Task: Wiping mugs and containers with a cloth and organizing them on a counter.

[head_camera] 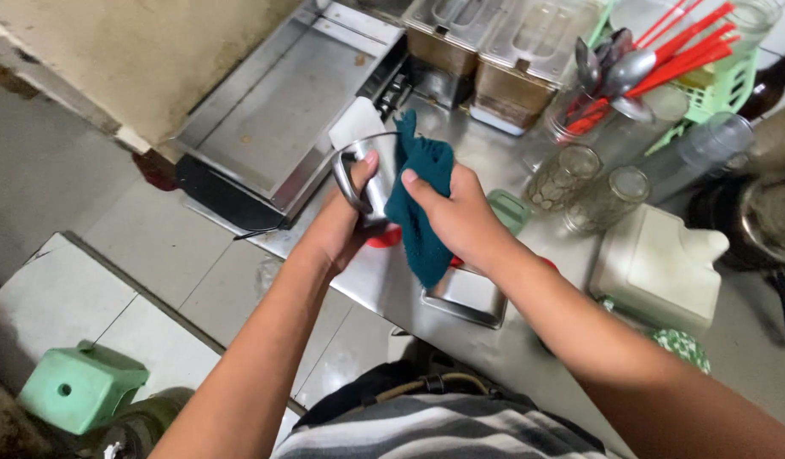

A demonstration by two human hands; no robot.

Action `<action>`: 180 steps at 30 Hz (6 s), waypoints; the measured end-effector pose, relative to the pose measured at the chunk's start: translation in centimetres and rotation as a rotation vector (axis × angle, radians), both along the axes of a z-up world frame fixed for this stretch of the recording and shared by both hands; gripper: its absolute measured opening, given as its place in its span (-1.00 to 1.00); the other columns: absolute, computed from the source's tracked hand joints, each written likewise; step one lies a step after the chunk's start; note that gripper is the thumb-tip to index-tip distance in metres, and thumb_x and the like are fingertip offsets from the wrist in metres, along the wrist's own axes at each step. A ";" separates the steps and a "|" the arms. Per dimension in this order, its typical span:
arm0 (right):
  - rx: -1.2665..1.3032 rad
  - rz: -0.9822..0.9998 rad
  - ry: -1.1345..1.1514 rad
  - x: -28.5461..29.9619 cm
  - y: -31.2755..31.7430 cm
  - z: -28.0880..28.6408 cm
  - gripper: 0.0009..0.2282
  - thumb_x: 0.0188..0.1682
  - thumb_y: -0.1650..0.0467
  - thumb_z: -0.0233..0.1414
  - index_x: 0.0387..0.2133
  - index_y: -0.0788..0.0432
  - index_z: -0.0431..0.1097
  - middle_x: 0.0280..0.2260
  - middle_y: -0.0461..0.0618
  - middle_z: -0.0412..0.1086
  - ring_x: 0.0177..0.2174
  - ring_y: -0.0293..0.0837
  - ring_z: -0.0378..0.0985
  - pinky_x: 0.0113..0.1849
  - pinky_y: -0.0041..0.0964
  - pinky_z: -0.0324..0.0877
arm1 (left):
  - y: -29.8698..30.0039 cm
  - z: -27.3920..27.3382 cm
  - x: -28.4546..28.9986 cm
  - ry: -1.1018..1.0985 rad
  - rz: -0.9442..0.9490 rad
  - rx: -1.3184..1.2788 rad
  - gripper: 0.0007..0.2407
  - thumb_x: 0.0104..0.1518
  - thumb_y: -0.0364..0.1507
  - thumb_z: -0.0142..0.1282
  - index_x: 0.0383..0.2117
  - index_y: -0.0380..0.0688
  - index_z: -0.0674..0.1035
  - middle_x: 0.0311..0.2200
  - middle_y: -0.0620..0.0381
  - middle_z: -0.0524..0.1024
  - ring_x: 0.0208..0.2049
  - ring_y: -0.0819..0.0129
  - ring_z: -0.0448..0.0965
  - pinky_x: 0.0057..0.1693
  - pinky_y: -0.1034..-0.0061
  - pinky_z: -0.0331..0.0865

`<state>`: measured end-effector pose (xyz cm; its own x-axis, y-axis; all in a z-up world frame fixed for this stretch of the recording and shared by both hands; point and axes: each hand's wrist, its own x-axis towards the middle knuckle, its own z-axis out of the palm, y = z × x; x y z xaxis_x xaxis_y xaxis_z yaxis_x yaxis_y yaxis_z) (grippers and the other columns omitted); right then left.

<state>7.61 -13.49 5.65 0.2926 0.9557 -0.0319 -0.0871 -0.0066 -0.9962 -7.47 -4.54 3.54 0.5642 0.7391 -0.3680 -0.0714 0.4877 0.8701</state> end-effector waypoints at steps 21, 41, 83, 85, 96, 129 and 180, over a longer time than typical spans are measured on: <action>0.308 -0.039 -0.395 -3.0 -1.2 -1.7 -0.61 0.01 0.20 0.16 -0.12 0.27 0.32 -0.23 -0.02 0.48 -0.25 -0.23 0.54 -0.22 -0.32 0.47 | -2.4 -0.8 -1.3 -0.085 -0.044 0.004 -0.26 -0.16 0.18 0.17 0.13 0.02 0.43 -0.01 0.13 0.56 -0.02 0.30 0.58 0.11 0.32 0.45; 0.042 -0.355 -0.230 0.2 -1.5 -2.0 -0.68 0.02 0.18 0.13 -0.36 0.25 0.41 -0.46 -0.09 0.47 -0.47 -0.26 0.50 -0.39 -0.30 0.44 | -1.7 -3.5 2.6 -0.002 -0.132 -0.090 -0.29 -0.13 0.25 0.13 0.04 0.01 0.48 -0.11 0.14 0.50 -0.10 0.29 0.46 0.07 0.30 0.32; 0.002 -0.414 -0.007 6.2 -4.6 -2.9 -0.71 -0.03 0.23 0.20 -0.24 0.21 0.43 -0.35 -0.15 0.46 -0.36 -0.32 0.45 -0.32 -0.36 0.43 | 1.5 -1.9 9.9 -0.113 -0.662 -0.225 -0.56 0.16 -0.16 0.00 0.17 0.14 0.32 0.02 0.07 0.50 -0.02 0.15 0.59 0.07 0.01 0.56; -0.004 -0.476 0.087 7.2 -5.6 -3.7 -0.72 -0.03 0.23 0.19 -0.25 0.20 0.44 -0.36 -0.16 0.45 -0.37 -0.32 0.45 -0.34 -0.35 0.43 | 1.8 -2.0 11.2 -0.173 -0.743 -0.267 -0.57 0.19 -0.19 0.00 0.17 0.00 0.40 0.03 0.02 0.51 -0.02 0.11 0.59 0.10 0.03 0.57; 0.109 -0.783 0.041 11.4 -10.2 -4.1 -0.83 0.05 0.33 0.13 -0.25 0.19 0.47 -0.38 -0.17 0.45 -0.40 -0.32 0.46 -0.32 -0.36 0.41 | -4.1 0.1 18.5 -0.290 -0.462 -0.450 -0.23 -0.03 0.27 -0.21 0.25 0.06 0.37 0.15 -0.04 0.47 0.13 0.01 0.49 0.22 -0.17 0.30; 0.019 -0.508 0.053 12.3 -18.6 -3.8 -0.74 0.11 0.27 0.05 -0.16 0.25 0.44 -0.32 -0.09 0.50 -0.36 -0.27 0.49 -0.30 -0.26 0.48 | -13.2 -2.4 20.3 -0.227 -0.143 -0.514 -0.41 0.00 0.24 -0.16 -0.10 0.12 0.61 -0.25 0.24 0.65 -0.28 0.34 0.59 -0.24 0.39 0.37; -0.200 -0.530 0.097 9.6 -17.7 2.4 -0.72 0.08 0.28 0.01 -0.08 0.16 0.54 -0.45 -0.10 0.50 -0.49 -0.23 0.48 -0.43 -0.22 0.44 | -14.8 -2.6 17.6 0.220 0.088 1.014 -0.53 -0.02 -0.06 0.28 -0.29 -0.27 0.48 -0.35 -0.09 0.61 -0.29 0.27 0.63 -0.09 0.36 0.49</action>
<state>17.23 -31.20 8.05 0.7169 0.6518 -0.2474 -0.2205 -0.1247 -0.9674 10.13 -19.32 0.95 0.4893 0.7941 0.3605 0.1387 -0.4790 0.8668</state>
